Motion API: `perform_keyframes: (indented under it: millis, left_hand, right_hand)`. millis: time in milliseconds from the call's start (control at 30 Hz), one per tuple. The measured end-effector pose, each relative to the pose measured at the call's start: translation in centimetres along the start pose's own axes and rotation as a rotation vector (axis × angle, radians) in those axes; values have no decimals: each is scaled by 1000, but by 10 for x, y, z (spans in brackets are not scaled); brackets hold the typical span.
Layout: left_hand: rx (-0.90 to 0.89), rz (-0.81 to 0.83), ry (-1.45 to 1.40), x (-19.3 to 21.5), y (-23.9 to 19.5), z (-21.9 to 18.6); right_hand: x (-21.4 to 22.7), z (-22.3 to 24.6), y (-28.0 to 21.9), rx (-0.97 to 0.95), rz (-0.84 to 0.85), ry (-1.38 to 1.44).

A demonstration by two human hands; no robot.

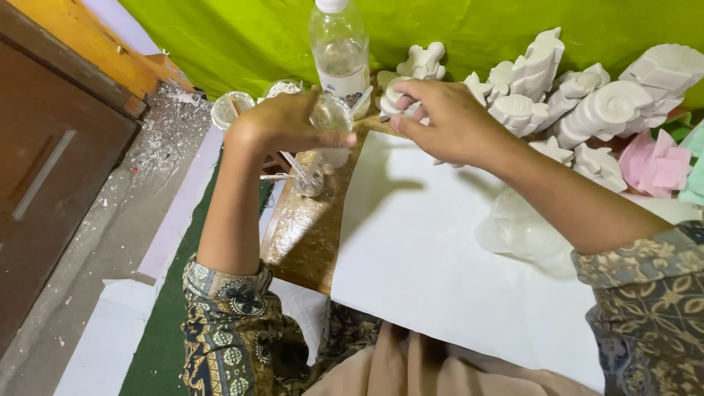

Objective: Mixing plaster powder with water in a plastic cup using a spoon

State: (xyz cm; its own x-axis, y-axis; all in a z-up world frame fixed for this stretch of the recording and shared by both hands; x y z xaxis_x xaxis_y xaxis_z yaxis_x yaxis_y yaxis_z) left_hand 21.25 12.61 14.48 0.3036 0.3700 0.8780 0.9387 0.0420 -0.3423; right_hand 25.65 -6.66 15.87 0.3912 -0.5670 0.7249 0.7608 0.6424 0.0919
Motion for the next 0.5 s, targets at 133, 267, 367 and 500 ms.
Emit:
perform_keyframes:
  millis: [133,267,367,500]
  left_hand:
    - [21,-79,-139,7,2,21]
    - [43,-225,-60,-9,46,74]
    - [61,-263,-26,-15,55,84]
    - [39,-340,-46,-19,73,93]
  right_hand:
    - [-45,-21,27,-166,102,42]
    - [-98,-39,43,-363,160,360]
    - [-125,-53,50,-397,158,501]
    - [-131,-52,49,-397,141,646]
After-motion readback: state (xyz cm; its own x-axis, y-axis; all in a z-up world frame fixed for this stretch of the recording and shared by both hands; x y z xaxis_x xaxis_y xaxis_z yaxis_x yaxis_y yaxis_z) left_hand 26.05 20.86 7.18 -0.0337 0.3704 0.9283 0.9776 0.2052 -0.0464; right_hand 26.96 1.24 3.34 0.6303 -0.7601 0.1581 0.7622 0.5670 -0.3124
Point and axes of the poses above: each hand's wrist, its own y-axis towards the middle knuckle, its own x-axis out of the back of the hand, z = x × y, the point moved 8 cm from there along y, towards the middle knuckle, and after that the axes turned 5 degrees about -z, right-handed, at the moved point
